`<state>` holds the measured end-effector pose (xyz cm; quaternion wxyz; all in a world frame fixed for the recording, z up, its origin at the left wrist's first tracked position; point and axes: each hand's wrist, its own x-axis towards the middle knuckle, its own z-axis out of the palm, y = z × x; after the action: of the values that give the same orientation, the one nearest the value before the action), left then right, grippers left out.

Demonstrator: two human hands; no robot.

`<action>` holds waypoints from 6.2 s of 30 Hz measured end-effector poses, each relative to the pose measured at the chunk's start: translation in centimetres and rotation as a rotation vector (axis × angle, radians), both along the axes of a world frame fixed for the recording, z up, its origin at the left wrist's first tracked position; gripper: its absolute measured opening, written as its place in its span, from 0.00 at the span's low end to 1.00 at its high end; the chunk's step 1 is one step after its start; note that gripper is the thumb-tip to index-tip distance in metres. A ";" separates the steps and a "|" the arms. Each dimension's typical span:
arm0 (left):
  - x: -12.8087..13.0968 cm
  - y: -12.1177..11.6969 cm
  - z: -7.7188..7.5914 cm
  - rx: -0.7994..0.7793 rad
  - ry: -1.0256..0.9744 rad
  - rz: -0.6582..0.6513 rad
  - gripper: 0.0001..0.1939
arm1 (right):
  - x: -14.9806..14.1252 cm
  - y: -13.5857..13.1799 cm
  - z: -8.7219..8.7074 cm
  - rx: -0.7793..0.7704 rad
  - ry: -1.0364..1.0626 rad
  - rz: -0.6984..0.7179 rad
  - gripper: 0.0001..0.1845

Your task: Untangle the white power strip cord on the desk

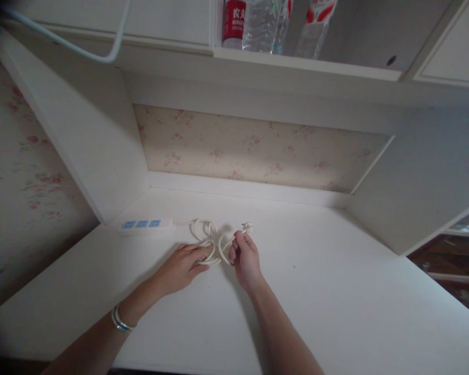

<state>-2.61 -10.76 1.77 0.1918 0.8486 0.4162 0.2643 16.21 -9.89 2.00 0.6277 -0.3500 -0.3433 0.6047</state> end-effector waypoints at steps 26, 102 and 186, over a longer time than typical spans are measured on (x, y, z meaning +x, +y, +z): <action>0.4 1.6 -1.6 -0.158 -0.540 0.361 0.17 | 0.7 -0.2 0.3 0.101 -0.125 0.069 0.14; 0.9 -0.1 -0.8 0.338 0.098 0.036 0.11 | 0.1 1.0 -0.8 -0.044 -0.163 -0.137 0.13; -1.5 2.5 -0.4 -0.003 -0.545 0.200 0.09 | 1.2 2.5 -2.5 0.096 -0.343 -0.176 0.20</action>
<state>-4.13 -8.29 1.33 0.2709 0.7009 0.4312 0.4994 17.44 -7.35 -0.51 0.6265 -0.4463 -0.4414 0.4620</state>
